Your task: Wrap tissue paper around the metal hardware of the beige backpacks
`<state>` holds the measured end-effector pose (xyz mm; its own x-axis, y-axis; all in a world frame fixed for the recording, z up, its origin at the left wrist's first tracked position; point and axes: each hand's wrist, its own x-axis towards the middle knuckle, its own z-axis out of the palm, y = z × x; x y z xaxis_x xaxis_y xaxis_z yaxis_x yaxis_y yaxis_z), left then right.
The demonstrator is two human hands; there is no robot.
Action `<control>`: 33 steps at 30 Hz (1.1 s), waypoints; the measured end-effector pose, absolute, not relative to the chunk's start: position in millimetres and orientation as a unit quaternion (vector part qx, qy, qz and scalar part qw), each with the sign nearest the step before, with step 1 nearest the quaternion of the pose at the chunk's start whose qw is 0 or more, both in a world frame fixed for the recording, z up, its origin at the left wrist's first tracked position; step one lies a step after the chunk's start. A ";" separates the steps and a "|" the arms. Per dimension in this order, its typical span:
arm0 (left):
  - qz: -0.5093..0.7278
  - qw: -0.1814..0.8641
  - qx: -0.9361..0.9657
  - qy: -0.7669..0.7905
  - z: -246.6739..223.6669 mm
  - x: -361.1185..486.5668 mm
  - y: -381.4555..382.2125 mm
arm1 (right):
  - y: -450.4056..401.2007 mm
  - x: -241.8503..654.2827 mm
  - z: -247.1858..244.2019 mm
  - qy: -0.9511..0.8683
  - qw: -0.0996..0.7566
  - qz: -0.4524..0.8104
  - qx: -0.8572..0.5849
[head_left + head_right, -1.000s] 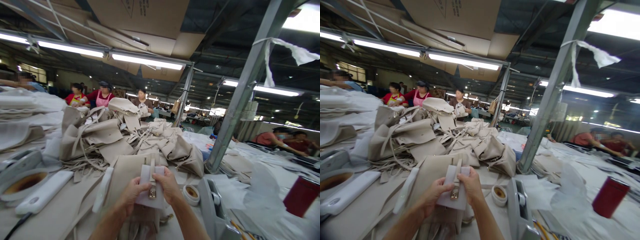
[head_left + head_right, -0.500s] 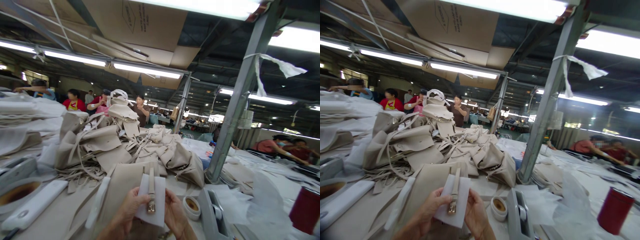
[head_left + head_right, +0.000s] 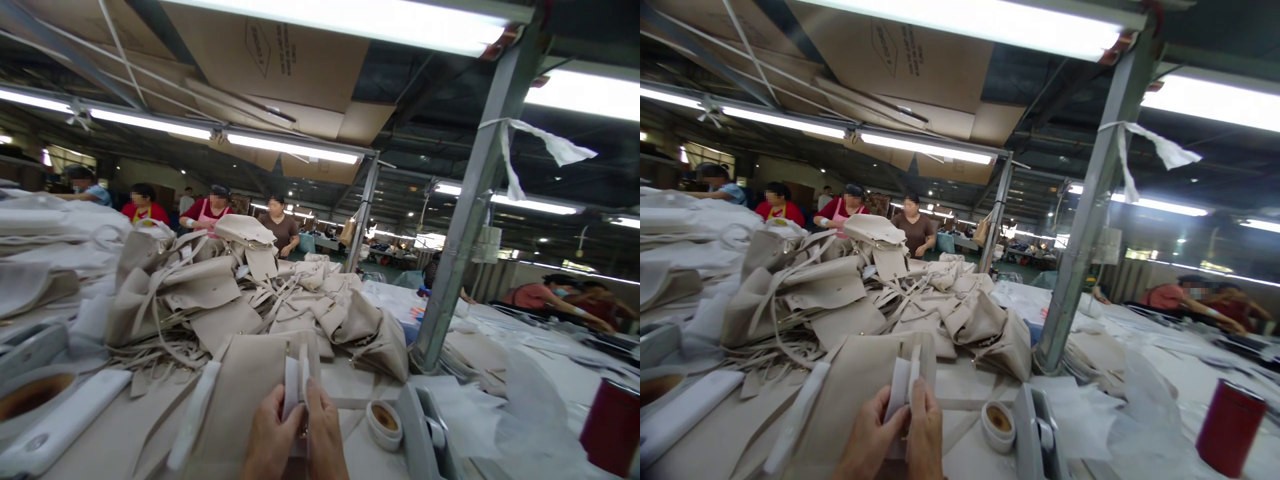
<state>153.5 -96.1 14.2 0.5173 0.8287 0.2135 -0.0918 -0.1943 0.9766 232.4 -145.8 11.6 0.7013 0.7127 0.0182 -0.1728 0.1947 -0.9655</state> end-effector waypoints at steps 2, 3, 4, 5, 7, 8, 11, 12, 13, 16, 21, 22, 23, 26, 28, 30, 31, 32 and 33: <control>0.374 0.552 0.699 0.259 22.9 145.6 -94.9 | -143.9 235.4 9.0 -0.261 0.734 0.244 -0.578; 0.352 0.543 0.721 0.247 28.4 141.2 -92.5 | -142.6 237.0 7.9 -0.269 0.732 0.219 -0.586; 0.333 0.534 0.740 0.239 34.5 137.0 -89.2 | -141.2 238.5 6.8 -0.277 0.728 0.201 -0.594; 0.320 0.525 0.752 0.239 40.9 133.7 -85.0 | -139.7 239.7 6.0 -0.284 0.723 0.189 -0.601; 0.321 0.517 0.749 0.263 52.5 131.2 -75.5 | -136.7 240.8 4.6 -0.292 0.715 0.183 -0.609; 0.330 0.522 0.737 0.275 56.9 132.6 -71.0 | -135.5 240.7 4.2 -0.293 0.714 0.181 -0.609; 0.340 0.556 0.707 0.274 61.5 146.4 -61.9 | -133.6 237.5 3.9 -0.291 0.708 0.163 -0.622; 0.336 0.569 0.703 0.264 60.3 152.4 -60.7 | -133.8 235.7 3.8 -0.291 0.704 0.150 -0.631; 0.331 0.579 0.700 0.256 58.2 158.2 -60.4 | -134.5 233.6 3.6 -0.290 0.699 0.136 -0.639; 0.325 0.606 0.681 0.252 50.4 168.8 -61.8 | -139.0 227.3 2.7 -0.282 0.698 0.112 -0.649; 0.307 0.661 0.632 0.262 44.6 166.1 -58.7 | -153.0 227.4 8.3 -0.291 0.684 0.251 -0.620; 0.302 0.668 0.627 0.264 44.7 165.2 -57.5 | -155.1 229.2 10.2 -0.310 0.674 0.270 -0.614; 0.298 0.671 0.624 0.266 44.9 164.9 -56.7 | -156.3 230.8 11.3 -0.333 0.664 0.272 -0.612; 0.311 0.656 0.630 0.276 44.9 166.3 -57.7 | -152.4 232.1 4.2 -0.361 0.653 0.176 -0.642; 0.336 0.626 0.642 0.287 43.5 168.0 -60.8 | -143.9 229.3 -10.9 -0.347 0.649 0.079 -0.672; 0.359 0.588 0.659 0.300 40.9 168.7 -63.6 | -134.1 226.0 -29.5 -0.331 0.633 0.012 -0.700; 0.367 0.570 0.669 0.306 39.4 168.5 -64.1 | -130.3 225.1 -37.3 -0.332 0.620 -0.009 -0.711; 0.373 0.554 0.677 0.310 37.9 168.1 -63.9 | -128.1 224.9 -42.5 -0.337 0.606 -0.026 -0.720; 0.377 0.542 0.684 0.310 36.4 167.3 -62.9 | -128.0 225.7 -44.4 -0.345 0.593 -0.042 -0.727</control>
<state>167.3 -62.9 36.4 0.5233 0.8330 0.1793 0.0168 -0.2205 0.9753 225.7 -128.0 -44.4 0.7589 0.4511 0.4696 0.5505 -0.0593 -0.8327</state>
